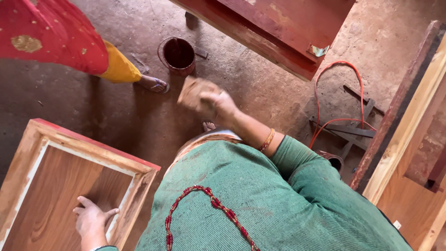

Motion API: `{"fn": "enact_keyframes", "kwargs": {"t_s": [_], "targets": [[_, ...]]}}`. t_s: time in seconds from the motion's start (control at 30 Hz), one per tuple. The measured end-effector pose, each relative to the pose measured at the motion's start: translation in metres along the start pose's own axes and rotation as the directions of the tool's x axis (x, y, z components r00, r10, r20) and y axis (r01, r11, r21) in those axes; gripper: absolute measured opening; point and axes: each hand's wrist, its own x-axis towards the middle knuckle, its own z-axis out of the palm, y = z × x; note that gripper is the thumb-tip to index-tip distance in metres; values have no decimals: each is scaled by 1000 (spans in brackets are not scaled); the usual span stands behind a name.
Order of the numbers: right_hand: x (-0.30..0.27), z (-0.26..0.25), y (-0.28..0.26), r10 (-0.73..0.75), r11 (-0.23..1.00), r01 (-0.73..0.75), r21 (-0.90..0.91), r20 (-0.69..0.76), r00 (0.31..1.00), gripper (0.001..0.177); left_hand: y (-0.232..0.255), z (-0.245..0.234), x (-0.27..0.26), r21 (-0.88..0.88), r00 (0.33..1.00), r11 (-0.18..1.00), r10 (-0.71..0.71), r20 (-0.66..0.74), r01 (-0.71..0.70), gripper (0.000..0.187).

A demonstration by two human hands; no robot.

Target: The person applies wood filler to the edges and corners of wooden panels using a small rectangular tool. They smooth the filler along the frame and occasionally wipe excess material. Another person is seen painting nearby.

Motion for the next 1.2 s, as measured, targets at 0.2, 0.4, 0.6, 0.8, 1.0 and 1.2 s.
{"fn": "enact_keyframes", "kwargs": {"t_s": [0.2, 0.4, 0.6, 0.8, 1.0, 1.2], "targets": [[63, -93, -61, -459, 888, 457, -49, -140, 877, 61, 8, -11, -4, 0, 1000, 1000, -22, 16, 22, 158], [129, -181, -95, -602, 786, 616, -48, -280, 748, 108, 19, -26, -11, 57, 999, 998, -36, 23, 34, 164], [158, -209, -105, -536, 785, 610, 105, -378, 755, 105, 24, -34, -17, 75, 999, 996, -39, 5, 38, 164], [166, -221, -111, -560, 773, 627, 93, -361, 745, 105, 23, -33, -19, 64, 999, 997, -44, 15, 43, 165], [151, -207, -112, -587, 781, 620, 75, -248, 771, 80, 18, -29, -22, 6, 1000, 1000, -18, 11, 18, 160], [107, -146, -76, -454, 884, 467, -21, 198, 869, 35, 5, -16, -9, -130, 1000, 991, 12, -8, -13, 159]]}}
